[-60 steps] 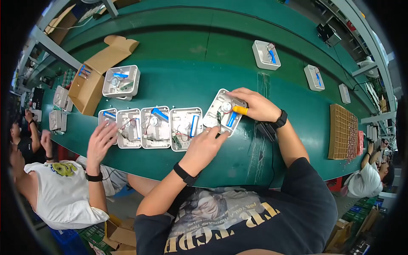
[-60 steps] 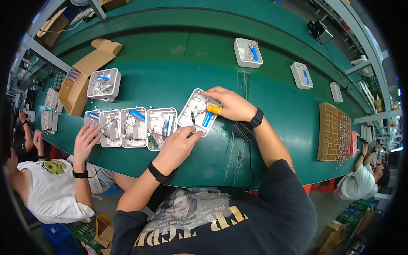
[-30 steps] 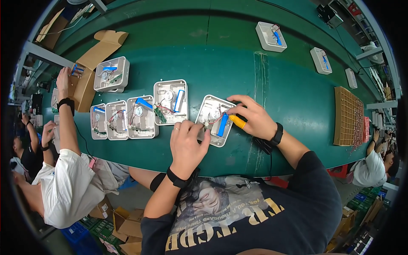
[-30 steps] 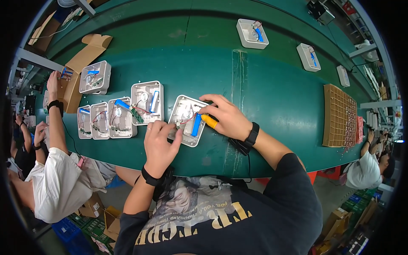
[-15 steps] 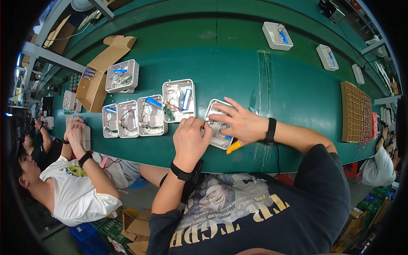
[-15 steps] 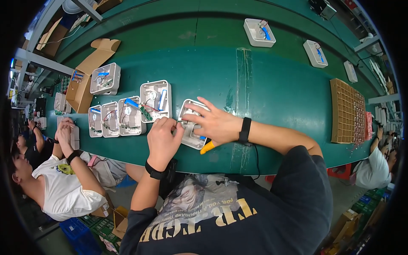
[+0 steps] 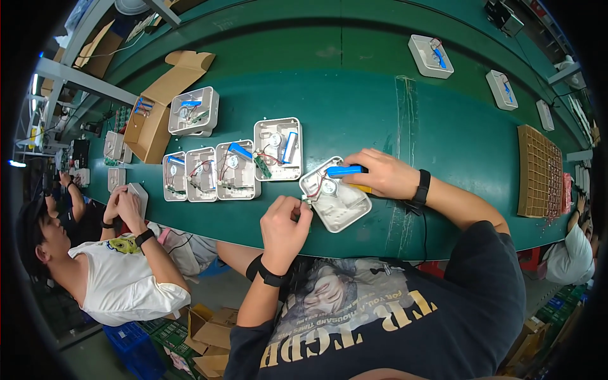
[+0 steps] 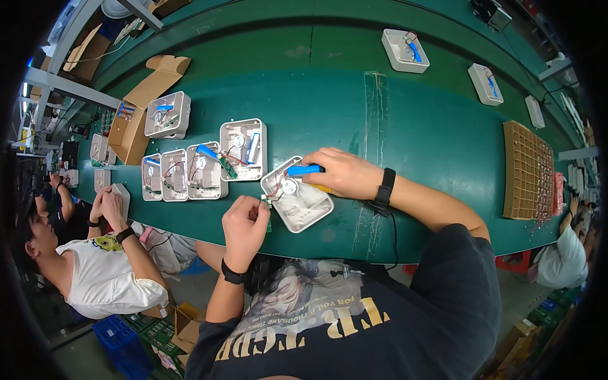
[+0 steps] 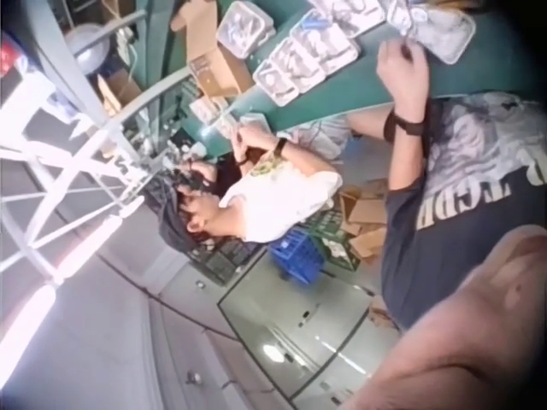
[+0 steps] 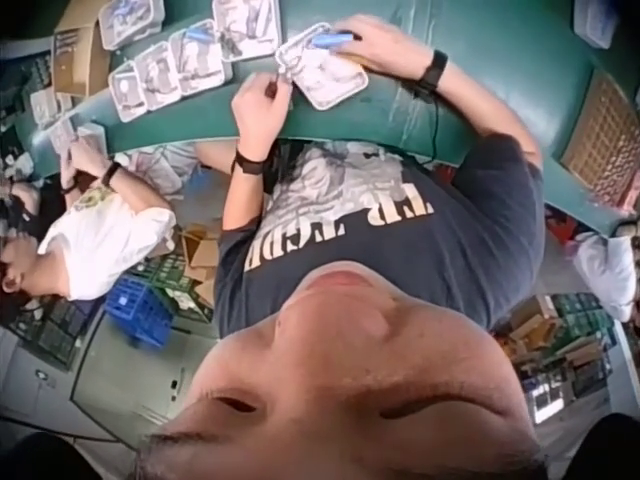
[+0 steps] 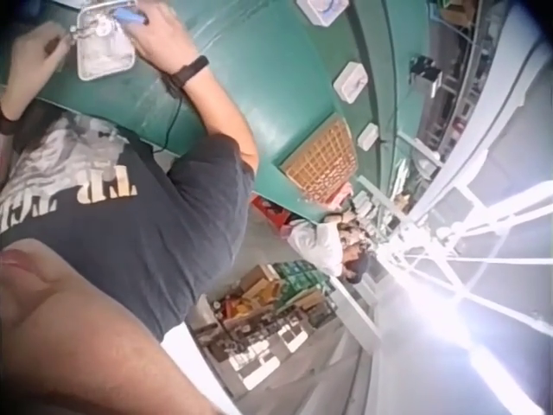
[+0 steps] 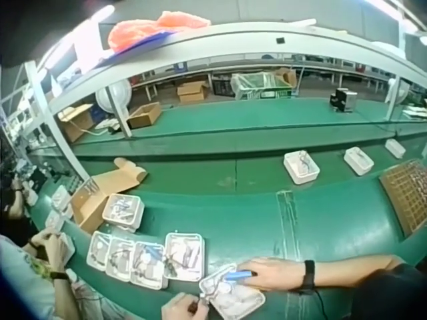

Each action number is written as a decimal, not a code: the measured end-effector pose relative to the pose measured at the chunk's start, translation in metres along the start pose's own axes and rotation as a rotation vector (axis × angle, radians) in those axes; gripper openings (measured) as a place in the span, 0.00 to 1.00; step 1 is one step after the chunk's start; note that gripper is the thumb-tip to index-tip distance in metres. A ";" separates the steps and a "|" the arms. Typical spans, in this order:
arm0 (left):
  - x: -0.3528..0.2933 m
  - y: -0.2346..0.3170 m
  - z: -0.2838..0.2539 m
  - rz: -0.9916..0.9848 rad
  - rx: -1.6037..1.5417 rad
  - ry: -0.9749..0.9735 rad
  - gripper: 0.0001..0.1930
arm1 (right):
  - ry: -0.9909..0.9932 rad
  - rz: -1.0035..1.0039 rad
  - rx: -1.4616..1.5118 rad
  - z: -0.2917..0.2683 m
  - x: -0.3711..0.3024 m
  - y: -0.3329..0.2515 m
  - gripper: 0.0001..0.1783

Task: The person assembles electronic devices by placing a circuit board and a battery into a plastic housing, connecting wires with a soldering iron, and setting the completed units on the workbench.

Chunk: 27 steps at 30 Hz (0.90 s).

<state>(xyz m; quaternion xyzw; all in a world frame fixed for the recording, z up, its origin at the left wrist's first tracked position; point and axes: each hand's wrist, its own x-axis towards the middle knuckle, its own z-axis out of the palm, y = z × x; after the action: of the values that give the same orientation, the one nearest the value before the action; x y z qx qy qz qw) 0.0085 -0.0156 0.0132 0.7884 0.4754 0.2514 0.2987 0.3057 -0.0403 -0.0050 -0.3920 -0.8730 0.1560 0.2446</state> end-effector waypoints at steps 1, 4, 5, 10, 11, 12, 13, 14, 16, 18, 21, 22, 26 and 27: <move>-0.002 0.003 0.001 -0.009 -0.026 0.003 0.07 | 0.013 0.040 0.023 0.000 0.000 -0.003 0.13; -0.008 0.005 0.002 -0.028 -0.083 0.008 0.07 | 0.036 0.123 0.069 -0.003 0.002 -0.007 0.15; -0.011 0.003 0.002 -0.051 -0.137 0.011 0.08 | 0.107 0.153 0.163 -0.005 0.003 -0.008 0.15; -0.017 -0.008 0.006 -0.174 -0.355 0.008 0.09 | 0.292 0.241 0.387 0.000 0.006 0.007 0.15; -0.016 -0.007 0.005 -0.210 -0.409 0.002 0.09 | 0.316 0.257 0.404 0.001 0.007 0.008 0.15; -0.015 -0.007 0.003 -0.217 -0.410 0.005 0.09 | 0.310 0.256 0.409 0.002 0.006 0.008 0.15; -0.013 -0.006 0.000 -0.259 -0.395 -0.042 0.08 | 0.256 0.306 0.409 0.003 0.005 0.006 0.15; -0.011 -0.005 -0.003 -0.302 -0.380 -0.088 0.07 | 0.202 0.356 0.409 0.004 0.003 0.004 0.16; -0.008 -0.005 -0.005 -0.349 -0.363 -0.131 0.06 | 0.144 0.402 0.413 0.003 0.004 -0.001 0.16; -0.006 -0.007 -0.004 -0.426 -0.559 -0.152 0.05 | 0.077 0.552 0.495 -0.003 0.007 -0.008 0.15; -0.007 -0.009 -0.005 -0.444 -0.655 -0.171 0.07 | 0.030 0.570 0.473 0.001 0.002 -0.012 0.14; -0.007 -0.008 -0.006 -0.421 -0.656 -0.181 0.09 | 0.019 0.513 0.406 0.003 0.000 -0.014 0.13; -0.004 -0.002 -0.014 -0.305 -0.489 -0.187 0.16 | -0.155 0.512 0.354 0.004 -0.006 -0.031 0.12; -0.003 -0.002 -0.016 -0.258 -0.403 -0.180 0.18 | -0.236 0.533 0.360 0.003 -0.004 -0.035 0.12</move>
<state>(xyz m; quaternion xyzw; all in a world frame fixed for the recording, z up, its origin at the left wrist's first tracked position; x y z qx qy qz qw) -0.0046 -0.0135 0.0229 0.6649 0.4839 0.2297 0.5206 0.2854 -0.0666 0.0078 -0.5362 -0.7206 0.4102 0.1579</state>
